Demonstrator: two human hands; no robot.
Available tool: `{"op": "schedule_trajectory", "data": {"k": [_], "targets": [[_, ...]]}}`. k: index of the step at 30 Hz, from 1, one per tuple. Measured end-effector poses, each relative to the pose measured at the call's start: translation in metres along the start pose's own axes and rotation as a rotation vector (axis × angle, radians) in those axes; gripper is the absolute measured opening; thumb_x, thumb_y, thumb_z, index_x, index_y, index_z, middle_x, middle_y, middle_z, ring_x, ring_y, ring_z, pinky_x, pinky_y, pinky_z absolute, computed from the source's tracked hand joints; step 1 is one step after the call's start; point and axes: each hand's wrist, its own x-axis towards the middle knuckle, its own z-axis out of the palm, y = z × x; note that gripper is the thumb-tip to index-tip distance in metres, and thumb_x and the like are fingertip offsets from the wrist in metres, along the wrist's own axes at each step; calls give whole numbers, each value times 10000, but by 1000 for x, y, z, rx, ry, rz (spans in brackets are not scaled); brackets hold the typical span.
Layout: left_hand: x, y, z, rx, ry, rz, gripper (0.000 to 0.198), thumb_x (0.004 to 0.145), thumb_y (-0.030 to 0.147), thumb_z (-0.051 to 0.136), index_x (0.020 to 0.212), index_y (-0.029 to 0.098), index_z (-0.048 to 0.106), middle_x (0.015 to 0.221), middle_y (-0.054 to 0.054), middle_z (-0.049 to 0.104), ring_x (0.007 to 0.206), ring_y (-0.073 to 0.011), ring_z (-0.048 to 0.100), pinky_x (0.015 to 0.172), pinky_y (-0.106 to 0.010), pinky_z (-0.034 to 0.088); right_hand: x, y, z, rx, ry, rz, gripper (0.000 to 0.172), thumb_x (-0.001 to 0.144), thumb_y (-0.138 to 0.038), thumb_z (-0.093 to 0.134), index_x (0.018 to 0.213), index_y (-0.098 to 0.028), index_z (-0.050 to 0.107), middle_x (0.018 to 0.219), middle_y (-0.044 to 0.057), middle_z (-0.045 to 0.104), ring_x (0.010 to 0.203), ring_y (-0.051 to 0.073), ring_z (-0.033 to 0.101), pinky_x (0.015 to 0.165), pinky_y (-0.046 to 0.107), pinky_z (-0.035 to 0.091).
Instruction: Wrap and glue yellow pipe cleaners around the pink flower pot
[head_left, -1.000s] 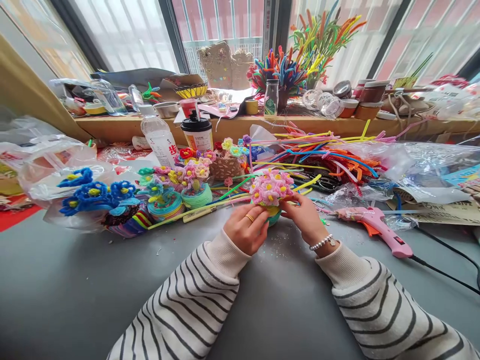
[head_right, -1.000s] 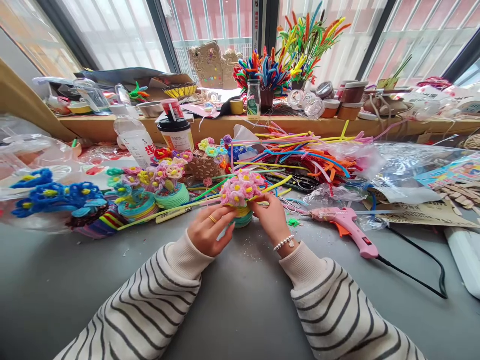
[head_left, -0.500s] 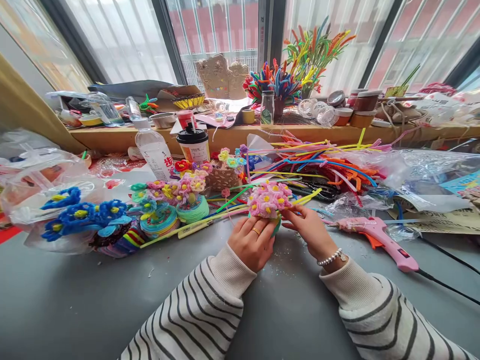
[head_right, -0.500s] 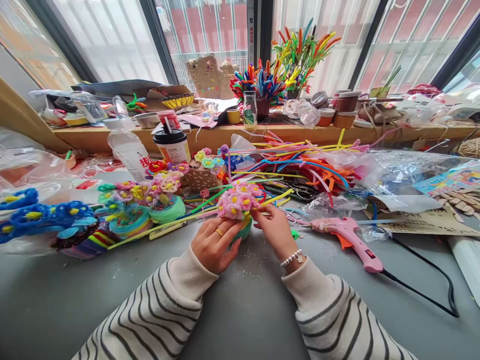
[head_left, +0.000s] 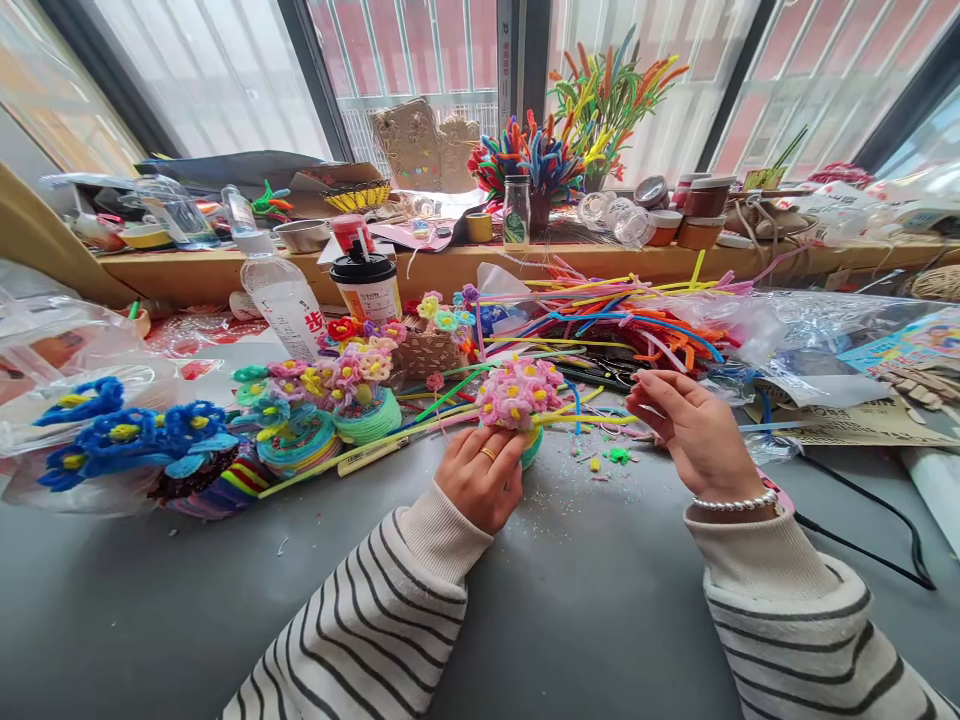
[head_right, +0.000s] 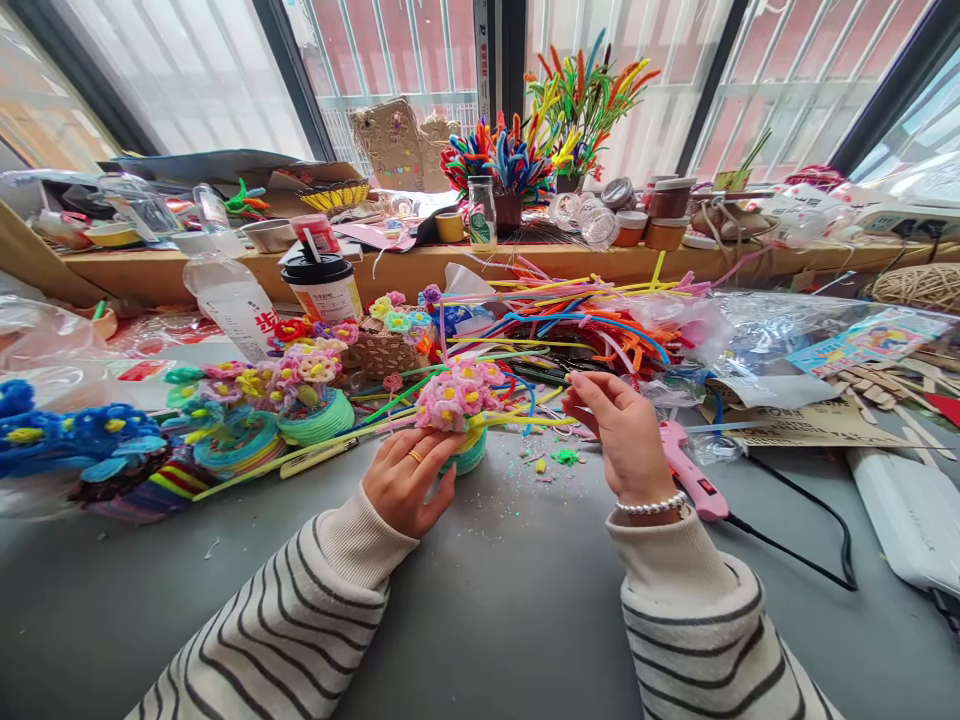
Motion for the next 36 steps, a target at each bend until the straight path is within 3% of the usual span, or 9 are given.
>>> {"op": "schedule_trajectory", "data": {"k": [6,10,13,14,17,22,26,36], "targets": [[-1,-1,2,23,1,8,296,696,191,466,985,143,514,903,-46,635,821,-199,554,727,-317,411,-22,4,-43,-195,75,-103,250,648,-382,568,814,-196,567,739,9,598,672,128,576,691,307,467],[-2,-2,2,36,7,13,293,696,194,466,982,149,514,905,-49,633,825,-203,551,736,-322,408,-23,6,-51,-884,-20,-268,234,717,-373,486,826,-196,593,826,38,606,736,147,560,685,279,433],[-2,-2,3,33,7,20,294,696,192,467,982,145,515,906,-49,633,822,-204,549,737,-323,408,-8,3,-37,-1498,-170,-300,241,767,-316,409,827,-205,614,869,46,584,779,150,540,672,264,399],[-2,-3,3,32,10,21,294,696,190,467,982,142,515,901,-50,634,820,-205,550,735,-324,408,-1,2,-30,-1572,-206,-275,231,757,-302,422,790,-198,626,858,58,582,806,169,537,659,270,394],[-2,-3,2,32,16,16,288,696,189,468,976,145,521,894,-48,635,819,-206,549,735,-322,406,18,5,-10,-1673,-275,-219,182,715,-271,489,712,-160,633,830,92,582,798,207,547,627,293,394],[-3,-2,1,17,-1,-10,298,702,197,456,988,157,528,902,-43,634,819,-197,549,740,-312,403,35,15,6,-1760,-342,-113,218,765,-293,473,901,-147,561,948,78,555,849,161,526,715,317,421],[-3,-2,1,-4,1,-25,288,703,195,452,976,158,539,907,-41,633,833,-196,547,744,-311,402,42,18,13,-1777,-404,-23,283,797,-307,429,1042,-173,474,1056,56,501,888,143,510,745,349,432],[-4,-2,2,-29,-6,-37,309,696,184,461,996,152,527,929,-48,623,845,-198,538,743,-316,401,55,5,12,-1774,-515,53,261,788,-309,442,1002,-173,502,1027,46,518,872,144,516,727,327,437]]}}
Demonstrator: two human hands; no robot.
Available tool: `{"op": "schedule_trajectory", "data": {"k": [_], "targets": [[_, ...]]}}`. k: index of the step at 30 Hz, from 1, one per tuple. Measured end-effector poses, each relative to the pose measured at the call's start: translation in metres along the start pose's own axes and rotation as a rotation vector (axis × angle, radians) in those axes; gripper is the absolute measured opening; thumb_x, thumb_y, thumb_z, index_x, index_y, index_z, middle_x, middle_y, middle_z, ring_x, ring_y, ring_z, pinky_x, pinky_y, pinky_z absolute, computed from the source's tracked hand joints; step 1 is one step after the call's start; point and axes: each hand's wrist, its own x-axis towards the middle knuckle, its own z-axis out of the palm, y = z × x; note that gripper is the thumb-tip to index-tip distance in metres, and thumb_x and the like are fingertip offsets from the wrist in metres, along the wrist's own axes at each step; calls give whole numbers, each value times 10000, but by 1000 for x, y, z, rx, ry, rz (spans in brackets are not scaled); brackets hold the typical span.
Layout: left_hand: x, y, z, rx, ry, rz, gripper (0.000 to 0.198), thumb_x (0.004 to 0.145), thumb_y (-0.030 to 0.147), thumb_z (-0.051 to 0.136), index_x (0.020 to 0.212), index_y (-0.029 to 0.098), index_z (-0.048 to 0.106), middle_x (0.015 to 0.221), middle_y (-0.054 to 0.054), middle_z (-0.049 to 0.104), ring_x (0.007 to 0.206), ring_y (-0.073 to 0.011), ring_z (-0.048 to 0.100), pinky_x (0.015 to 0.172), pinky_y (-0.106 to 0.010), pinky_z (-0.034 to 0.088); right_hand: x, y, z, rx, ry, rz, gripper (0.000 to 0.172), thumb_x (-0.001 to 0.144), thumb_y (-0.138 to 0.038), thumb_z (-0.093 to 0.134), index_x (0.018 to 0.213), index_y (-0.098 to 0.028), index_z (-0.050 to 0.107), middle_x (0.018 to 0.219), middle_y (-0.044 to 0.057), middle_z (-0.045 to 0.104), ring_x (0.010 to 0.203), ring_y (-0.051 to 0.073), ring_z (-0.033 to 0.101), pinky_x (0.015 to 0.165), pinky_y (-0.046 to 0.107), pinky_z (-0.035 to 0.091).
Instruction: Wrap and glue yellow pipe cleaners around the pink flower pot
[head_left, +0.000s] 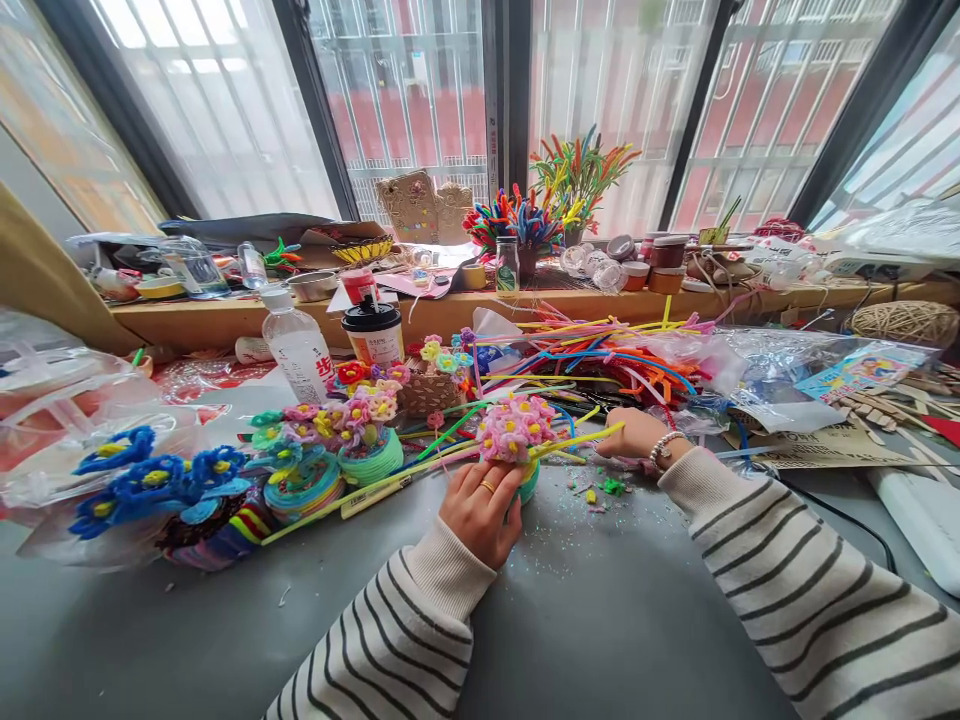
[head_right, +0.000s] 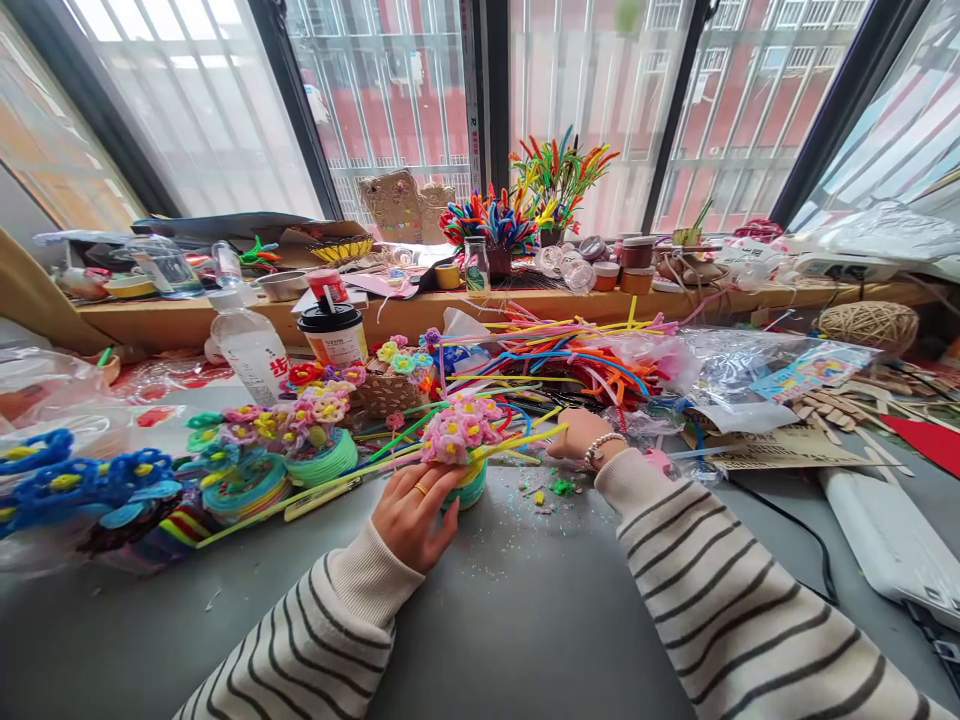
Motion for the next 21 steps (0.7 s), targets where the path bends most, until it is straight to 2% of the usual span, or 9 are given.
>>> {"op": "schedule_trajectory", "data": {"k": [4,9,11,16,18,21], "targets": [[0,0,0,2,-1,-1,312,694,185,459,997,149,527,913,-48,625,840,-197,536,742,-316,401,-1,1,-1,3,27,-17,251,785,-331,443,939,-151,526,940,37,554,798,122,534,687,306,441],[0,0,0,11,2,8,306,700,187,445,994,155,522,917,-55,622,848,-189,536,745,-313,401,-3,7,-10,20,134,-32,246,670,-383,531,651,-148,603,726,76,616,693,171,564,543,242,365],[0,0,0,11,-7,6,307,699,190,448,996,155,519,921,-56,620,849,-191,537,744,-316,402,-9,15,-15,29,151,-25,278,669,-400,504,573,-155,595,646,85,611,632,179,561,500,245,328],[-1,0,0,2,1,1,308,697,190,453,998,153,509,922,-55,619,849,-198,536,738,-322,410,-57,42,-13,81,78,-61,433,728,-483,359,473,-185,541,516,42,568,502,135,497,477,240,297],[-1,0,1,-4,9,-3,312,691,185,454,997,146,501,908,-59,619,842,-204,535,730,-329,416,-84,47,-1,159,72,-113,421,724,-533,332,554,-196,520,572,29,566,528,138,475,475,240,289],[-2,0,1,-15,26,-16,303,668,166,458,966,123,488,855,-69,620,809,-209,536,711,-333,428,-116,36,22,289,-57,-167,399,722,-554,323,615,-200,471,670,27,565,593,137,476,503,232,315]]}}
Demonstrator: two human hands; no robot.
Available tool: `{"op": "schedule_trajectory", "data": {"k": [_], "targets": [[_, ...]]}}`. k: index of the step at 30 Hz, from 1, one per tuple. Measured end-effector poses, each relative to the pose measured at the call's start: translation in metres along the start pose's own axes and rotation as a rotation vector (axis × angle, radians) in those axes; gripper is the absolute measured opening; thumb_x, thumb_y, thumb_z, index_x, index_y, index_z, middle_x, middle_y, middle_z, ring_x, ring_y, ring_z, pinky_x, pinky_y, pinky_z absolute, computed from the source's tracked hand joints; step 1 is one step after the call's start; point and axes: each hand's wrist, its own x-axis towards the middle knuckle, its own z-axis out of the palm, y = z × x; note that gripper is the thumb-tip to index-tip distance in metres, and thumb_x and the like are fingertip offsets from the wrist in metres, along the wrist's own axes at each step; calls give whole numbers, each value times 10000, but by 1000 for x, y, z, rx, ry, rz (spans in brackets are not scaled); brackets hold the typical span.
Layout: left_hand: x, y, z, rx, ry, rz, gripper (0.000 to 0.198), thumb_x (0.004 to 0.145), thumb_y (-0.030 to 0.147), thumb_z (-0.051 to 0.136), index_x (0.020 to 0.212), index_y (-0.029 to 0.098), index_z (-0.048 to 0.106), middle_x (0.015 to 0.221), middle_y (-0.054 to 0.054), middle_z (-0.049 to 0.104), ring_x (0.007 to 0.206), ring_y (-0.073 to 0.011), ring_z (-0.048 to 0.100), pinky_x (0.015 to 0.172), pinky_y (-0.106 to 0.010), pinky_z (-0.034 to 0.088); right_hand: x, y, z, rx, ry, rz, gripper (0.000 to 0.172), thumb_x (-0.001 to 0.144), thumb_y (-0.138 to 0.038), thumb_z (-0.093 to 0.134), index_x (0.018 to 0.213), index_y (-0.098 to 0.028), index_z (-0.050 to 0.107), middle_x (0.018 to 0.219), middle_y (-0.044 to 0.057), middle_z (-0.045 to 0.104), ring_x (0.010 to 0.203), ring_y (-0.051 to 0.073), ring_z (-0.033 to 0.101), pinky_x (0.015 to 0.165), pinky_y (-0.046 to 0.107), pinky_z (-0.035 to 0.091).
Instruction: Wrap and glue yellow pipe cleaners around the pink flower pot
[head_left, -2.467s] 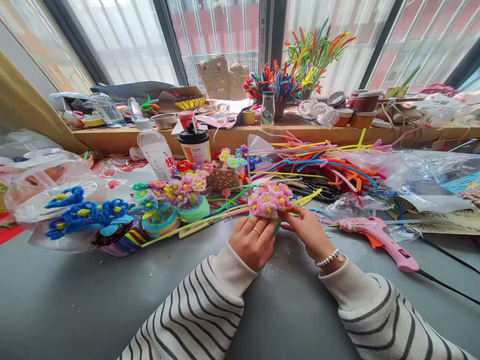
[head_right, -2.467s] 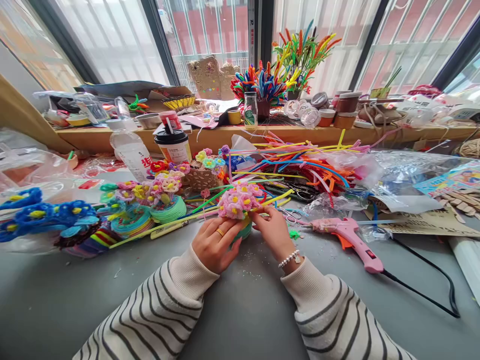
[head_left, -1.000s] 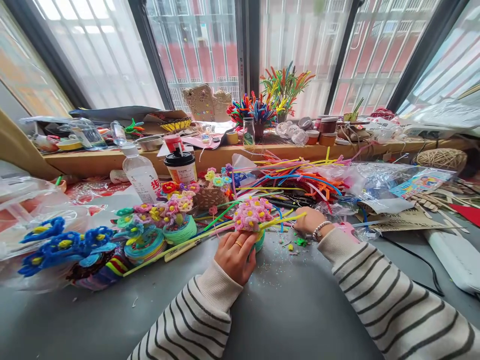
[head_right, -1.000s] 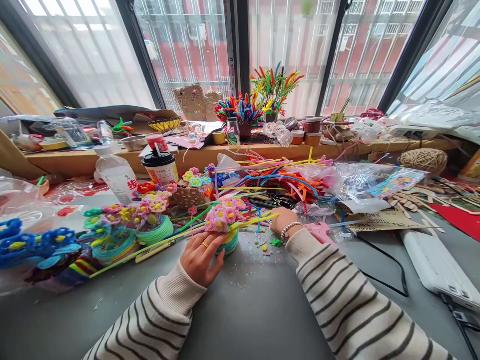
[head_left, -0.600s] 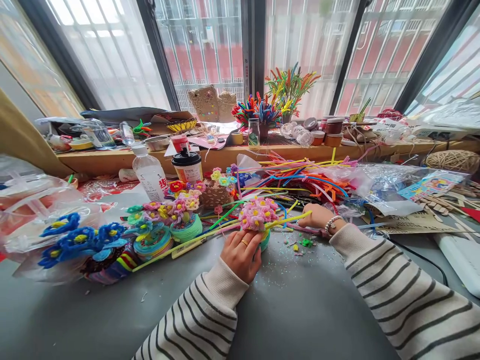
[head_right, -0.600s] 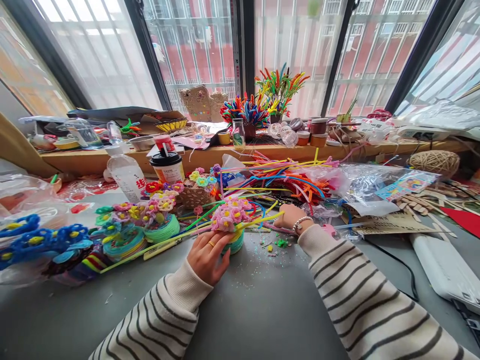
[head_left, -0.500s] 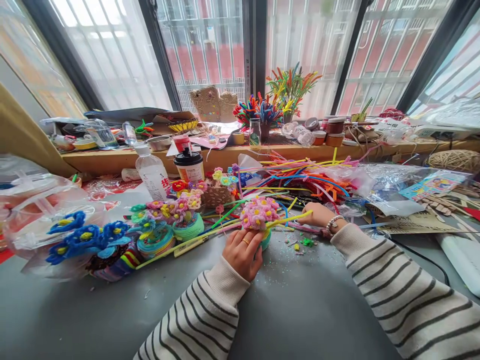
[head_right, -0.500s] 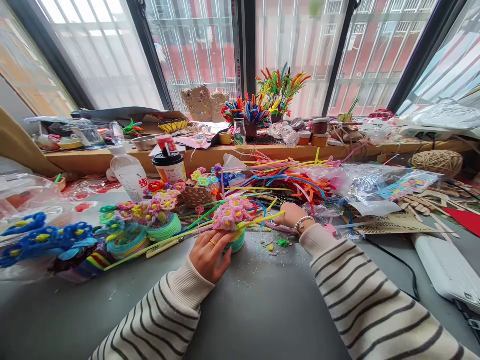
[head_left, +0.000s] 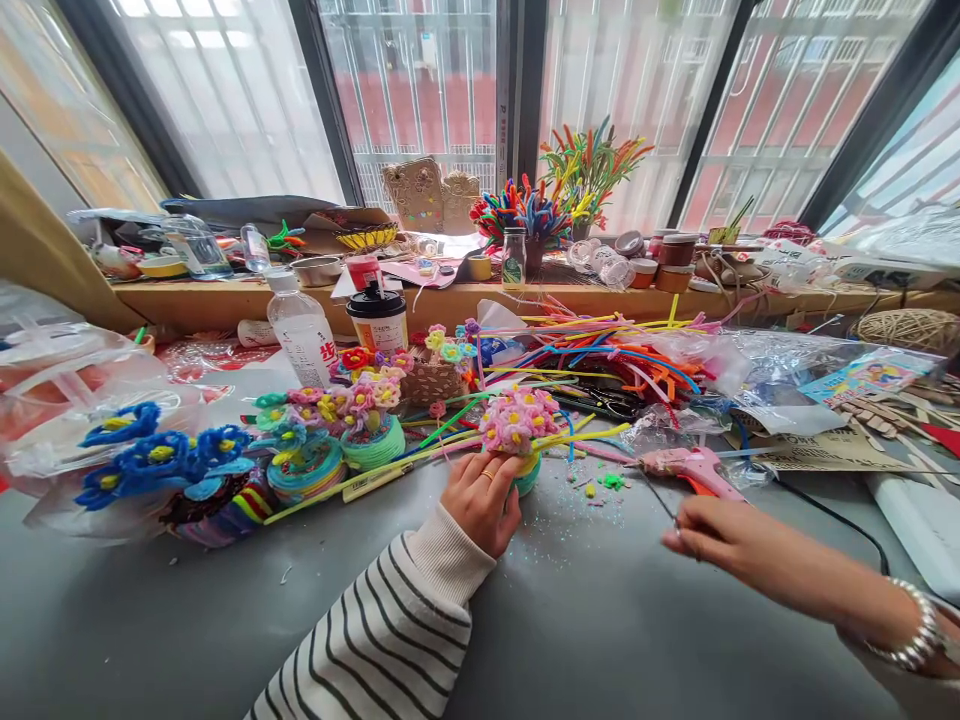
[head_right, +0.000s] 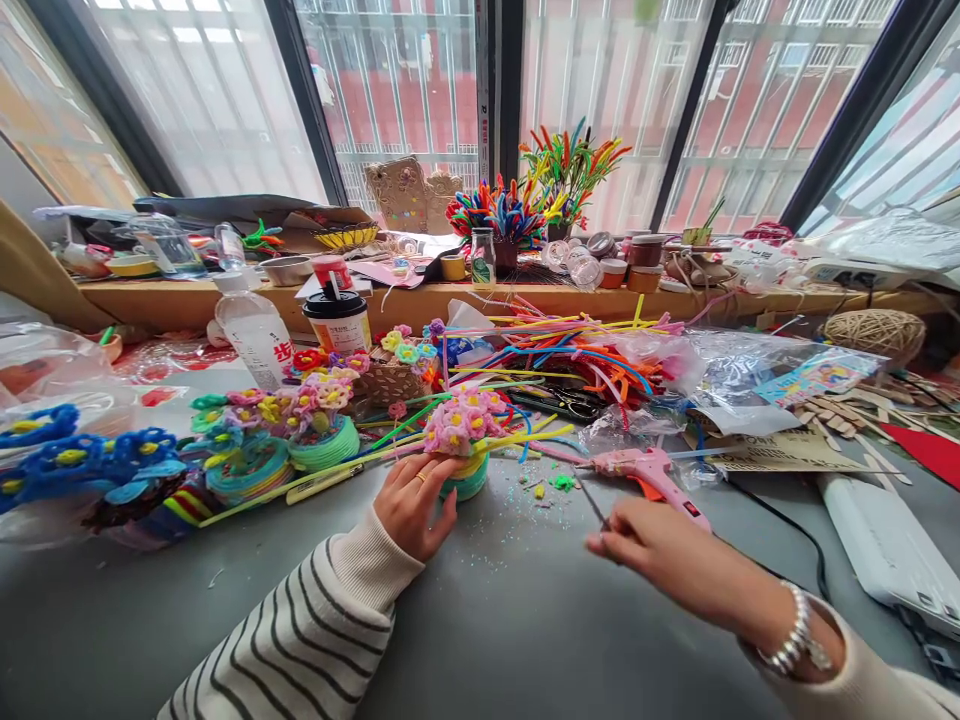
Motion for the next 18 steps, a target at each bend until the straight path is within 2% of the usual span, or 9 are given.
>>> {"op": "schedule_trajectory", "data": {"k": [2,4,9,18], "targets": [[-1,0,0,-11,6,-6,282,655,151,455,935,119,477,820,-72,618,795,-211,535,707,-338,434,-5,-14,17,53,-68,-33,406,695,-591,349,689,-204,470,724,24,568,641,144,486,539,234,335],[-1,0,0,-24,13,-11,269,650,141,446,918,127,463,801,-70,612,792,-213,532,711,-345,439,2,-31,27,36,-50,-60,431,668,-614,371,734,-200,471,784,34,570,668,154,495,568,249,336],[-1,-1,1,-64,-1,-9,284,661,124,419,944,129,429,809,-78,592,832,-216,525,720,-343,456,36,-63,33,-89,10,-100,468,681,-616,345,718,-175,496,773,67,574,647,170,506,546,259,314],[0,0,3,-115,17,14,307,660,91,409,966,111,401,782,-72,572,810,-212,528,725,-332,470,52,-69,35,-109,-3,-93,517,700,-619,311,730,-152,530,723,71,585,614,159,510,512,249,294]]}}
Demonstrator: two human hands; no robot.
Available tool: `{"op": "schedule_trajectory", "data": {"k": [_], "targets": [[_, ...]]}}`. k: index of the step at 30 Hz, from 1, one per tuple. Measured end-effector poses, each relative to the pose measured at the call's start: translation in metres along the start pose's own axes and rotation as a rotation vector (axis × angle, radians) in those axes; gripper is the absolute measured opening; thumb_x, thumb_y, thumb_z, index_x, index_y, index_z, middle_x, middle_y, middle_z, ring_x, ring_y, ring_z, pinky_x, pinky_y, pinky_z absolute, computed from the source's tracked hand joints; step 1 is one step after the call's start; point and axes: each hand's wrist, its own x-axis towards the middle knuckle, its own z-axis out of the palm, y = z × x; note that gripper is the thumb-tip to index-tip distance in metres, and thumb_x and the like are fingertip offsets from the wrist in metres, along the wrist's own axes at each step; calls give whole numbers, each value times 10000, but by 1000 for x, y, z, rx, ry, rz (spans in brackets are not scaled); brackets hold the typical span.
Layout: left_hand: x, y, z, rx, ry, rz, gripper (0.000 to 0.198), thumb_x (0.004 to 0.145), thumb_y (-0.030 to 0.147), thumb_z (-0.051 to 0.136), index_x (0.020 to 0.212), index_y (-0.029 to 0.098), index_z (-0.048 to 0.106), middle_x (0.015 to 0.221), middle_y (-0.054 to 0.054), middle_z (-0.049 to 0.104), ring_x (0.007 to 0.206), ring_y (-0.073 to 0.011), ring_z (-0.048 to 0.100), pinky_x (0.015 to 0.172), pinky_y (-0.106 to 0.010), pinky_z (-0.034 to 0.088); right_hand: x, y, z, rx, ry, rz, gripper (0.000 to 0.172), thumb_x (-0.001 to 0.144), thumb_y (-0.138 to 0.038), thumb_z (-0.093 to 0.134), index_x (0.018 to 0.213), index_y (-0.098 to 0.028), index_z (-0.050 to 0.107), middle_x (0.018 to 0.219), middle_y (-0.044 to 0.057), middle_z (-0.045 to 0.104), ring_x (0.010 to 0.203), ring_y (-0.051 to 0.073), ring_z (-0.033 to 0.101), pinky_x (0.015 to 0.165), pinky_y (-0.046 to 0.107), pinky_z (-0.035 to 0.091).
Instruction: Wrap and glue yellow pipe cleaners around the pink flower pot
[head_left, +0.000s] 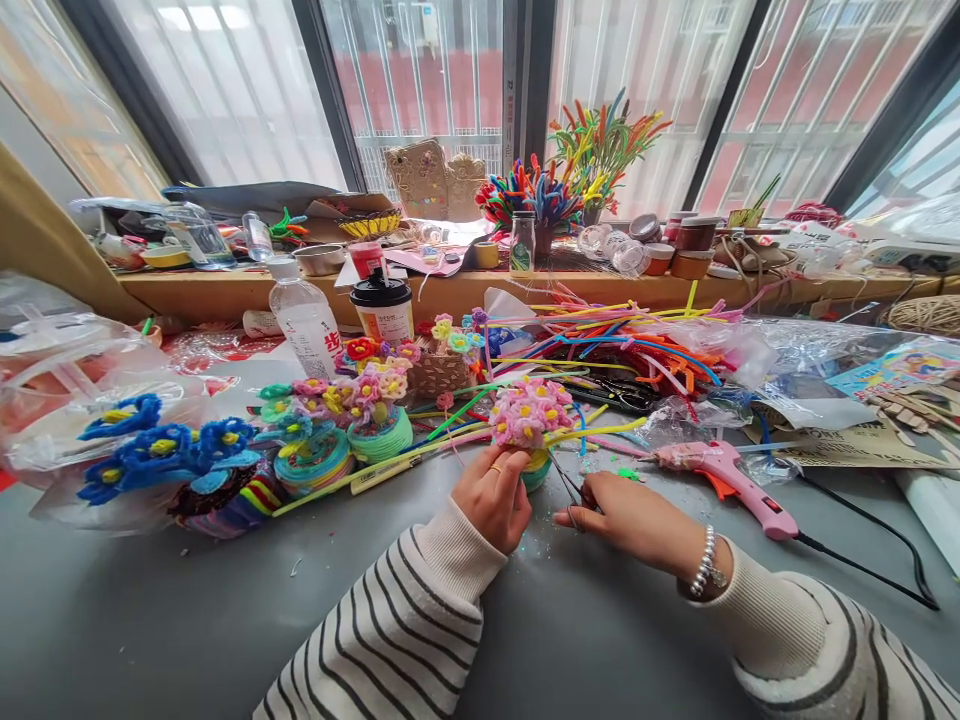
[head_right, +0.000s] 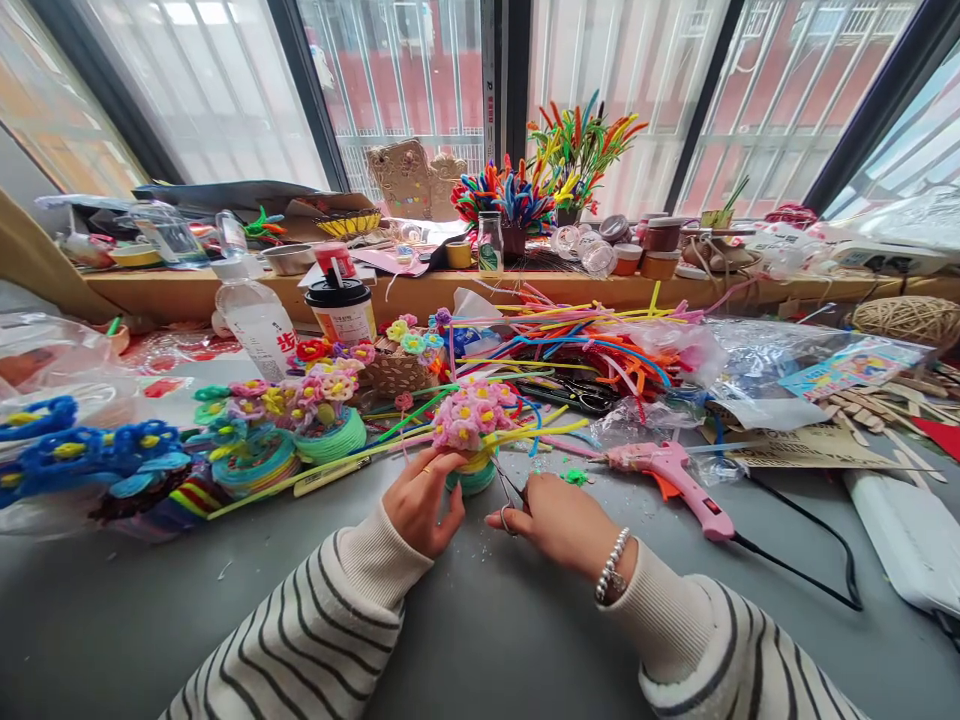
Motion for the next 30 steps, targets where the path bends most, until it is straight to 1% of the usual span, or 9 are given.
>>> {"op": "schedule_trajectory", "data": {"k": [7,10,14,19,22,26,30], "targets": [[1,2,-2,-22,-15,-11,302,669,93,391,970,107,391,770,-76,573,808,-210,528,719,-348,481,3,-7,-7,-45,37,-34,483,722,-578,318,724,-146,535,763,85,593,668,179,523,539,259,302],[1,3,-2,-20,-16,-14,304,665,88,383,969,106,391,783,-79,575,800,-206,531,729,-352,481,3,-10,-9,-83,32,-7,487,729,-571,306,730,-143,538,780,96,594,675,192,533,546,269,305],[2,3,-2,-19,-7,-3,308,653,78,381,960,98,392,757,-78,570,774,-204,534,732,-354,482,4,-14,-10,-141,35,14,507,745,-562,276,732,-137,551,760,107,597,680,205,542,543,276,302],[2,2,-3,-27,-14,-6,310,645,83,393,955,87,394,782,-91,567,798,-216,526,744,-355,483,6,-15,-11,-202,57,-7,528,744,-566,270,683,-139,575,708,106,595,650,199,534,513,272,275],[2,3,-3,-31,-15,-13,306,652,85,384,958,94,389,767,-83,565,783,-213,527,723,-354,489,6,-15,-11,-185,77,-9,521,739,-566,281,643,-146,574,670,92,586,598,170,505,492,261,253],[2,3,-3,-43,-41,-31,316,646,91,398,962,96,387,768,-83,565,803,-222,523,710,-345,494,6,-14,-9,-88,78,-27,494,743,-547,293,552,-161,534,542,35,532,483,112,409,461,246,218],[1,2,-2,-45,-45,-32,328,638,91,405,965,91,385,761,-89,563,808,-229,521,698,-348,497,6,-12,-7,-7,113,-24,457,733,-531,332,499,-164,474,484,1,473,452,88,348,450,237,199]]}}
